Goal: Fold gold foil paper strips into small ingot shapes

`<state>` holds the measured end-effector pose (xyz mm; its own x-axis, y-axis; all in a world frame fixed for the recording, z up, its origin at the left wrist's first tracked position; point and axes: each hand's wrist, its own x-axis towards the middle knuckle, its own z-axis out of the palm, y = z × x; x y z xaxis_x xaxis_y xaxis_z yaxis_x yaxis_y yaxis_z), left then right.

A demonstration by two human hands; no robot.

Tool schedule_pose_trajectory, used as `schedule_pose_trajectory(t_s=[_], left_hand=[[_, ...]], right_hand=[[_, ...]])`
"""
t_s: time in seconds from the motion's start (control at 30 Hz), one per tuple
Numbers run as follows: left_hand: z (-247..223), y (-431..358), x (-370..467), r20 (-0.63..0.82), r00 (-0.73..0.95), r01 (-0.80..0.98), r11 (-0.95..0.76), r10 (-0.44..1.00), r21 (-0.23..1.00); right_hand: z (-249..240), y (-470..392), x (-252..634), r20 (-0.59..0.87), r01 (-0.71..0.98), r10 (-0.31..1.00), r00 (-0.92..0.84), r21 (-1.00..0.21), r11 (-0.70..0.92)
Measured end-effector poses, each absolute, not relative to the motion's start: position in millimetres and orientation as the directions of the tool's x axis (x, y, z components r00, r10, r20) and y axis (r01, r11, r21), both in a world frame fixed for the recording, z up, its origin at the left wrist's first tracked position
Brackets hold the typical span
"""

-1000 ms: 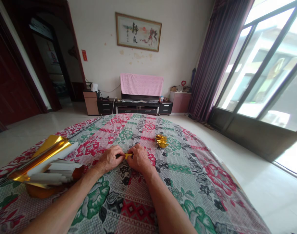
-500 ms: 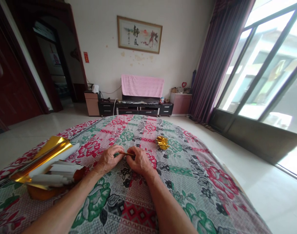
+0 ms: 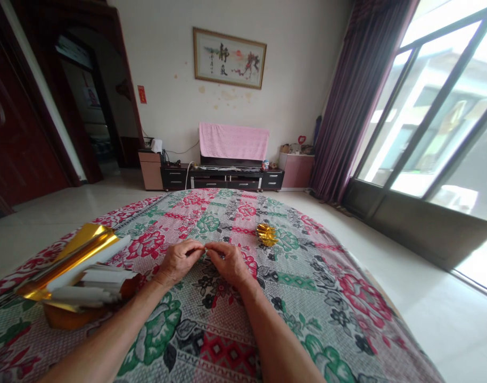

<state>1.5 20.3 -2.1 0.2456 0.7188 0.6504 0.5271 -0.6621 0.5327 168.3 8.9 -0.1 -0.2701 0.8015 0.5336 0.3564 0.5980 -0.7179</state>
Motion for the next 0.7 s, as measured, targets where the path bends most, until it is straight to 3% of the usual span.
schedule_pose_trajectory(t_s=[0.17,0.37,0.6,0.7], left_hand=[[-2.1,20.3,2.6,0.624,0.219,0.507,-0.634,0.750,0.584],[-0.1,21.6,3.1,0.381,0.116,0.305,-0.398,0.917,0.865],[-3.2,26.7,5.9,0.277,0.086,0.067,-0.283,0.957,0.957],[-6.3,28.5,9.0,0.262,0.069,0.052,-0.266,0.962,0.962]], right_hand=[[-1.7,10.5,167.9,0.536,0.316,0.802,-0.266,-0.737,0.597],[6.3,6.7,167.0,0.419,0.322,0.874,-0.245,-0.816,0.481],[9.2,7.0,159.1,0.311,0.166,0.916,-0.254,-0.919,0.358],[2.6,10.8,156.0,0.294,0.103,0.933,-0.206,-0.942,0.319]])
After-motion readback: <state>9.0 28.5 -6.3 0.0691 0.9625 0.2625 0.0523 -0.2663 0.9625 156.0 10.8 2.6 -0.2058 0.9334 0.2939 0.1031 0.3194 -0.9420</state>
